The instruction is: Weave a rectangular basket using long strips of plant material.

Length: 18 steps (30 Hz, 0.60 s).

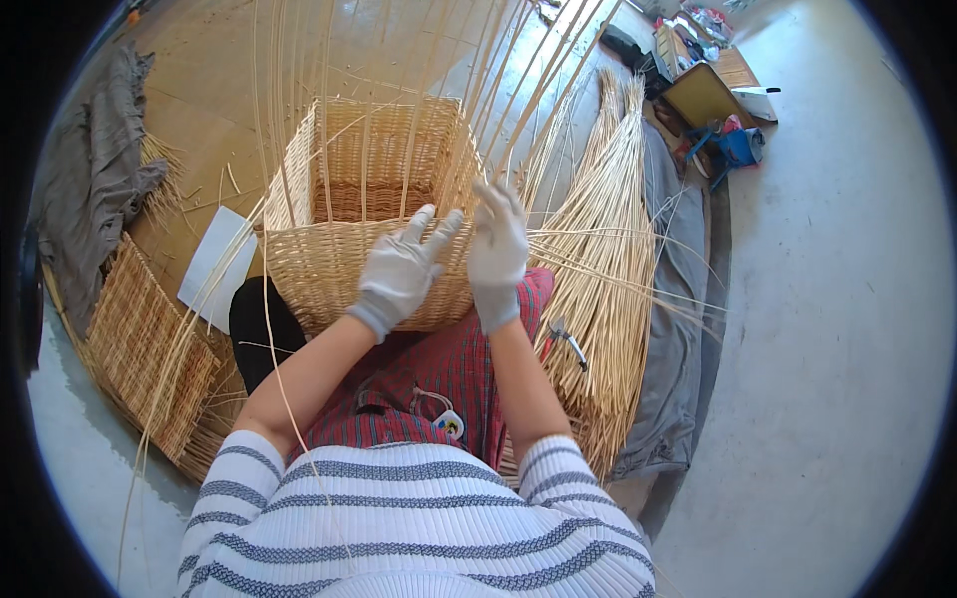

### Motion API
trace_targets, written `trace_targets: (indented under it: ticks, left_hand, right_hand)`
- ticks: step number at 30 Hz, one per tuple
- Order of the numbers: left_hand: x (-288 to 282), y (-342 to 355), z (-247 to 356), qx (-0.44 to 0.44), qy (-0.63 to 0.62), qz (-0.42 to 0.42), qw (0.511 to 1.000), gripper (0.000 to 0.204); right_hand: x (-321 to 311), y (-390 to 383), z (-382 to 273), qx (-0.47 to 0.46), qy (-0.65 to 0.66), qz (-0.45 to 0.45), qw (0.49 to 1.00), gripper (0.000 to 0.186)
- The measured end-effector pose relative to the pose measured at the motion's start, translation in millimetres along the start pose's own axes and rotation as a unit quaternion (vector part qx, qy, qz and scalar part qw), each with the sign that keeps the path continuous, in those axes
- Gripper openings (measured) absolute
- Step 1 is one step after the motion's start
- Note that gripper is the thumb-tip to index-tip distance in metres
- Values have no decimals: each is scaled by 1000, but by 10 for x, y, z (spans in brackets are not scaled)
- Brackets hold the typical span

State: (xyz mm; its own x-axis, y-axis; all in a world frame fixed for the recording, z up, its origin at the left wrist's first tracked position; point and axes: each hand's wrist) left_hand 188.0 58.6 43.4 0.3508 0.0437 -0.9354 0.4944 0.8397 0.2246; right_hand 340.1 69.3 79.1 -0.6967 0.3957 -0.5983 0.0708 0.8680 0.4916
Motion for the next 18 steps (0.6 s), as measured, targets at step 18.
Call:
trace_targets:
  ticks: [18]
  left_hand:
    - [123,-830,-1108,-251,-619,375,643,12]
  right_hand:
    - [448,-933,-211,97,292,-234,922,27]
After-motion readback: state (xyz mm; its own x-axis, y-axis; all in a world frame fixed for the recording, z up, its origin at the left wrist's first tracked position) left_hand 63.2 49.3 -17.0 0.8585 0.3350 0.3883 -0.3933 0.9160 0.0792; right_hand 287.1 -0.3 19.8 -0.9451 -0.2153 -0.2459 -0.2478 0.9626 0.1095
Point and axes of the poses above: each hand's wrist, its own y-axis towards the middle knuckle, its own x-axis out of the palm, z = x × y, and after that the axes turned 12 degrees about -z, right-handed
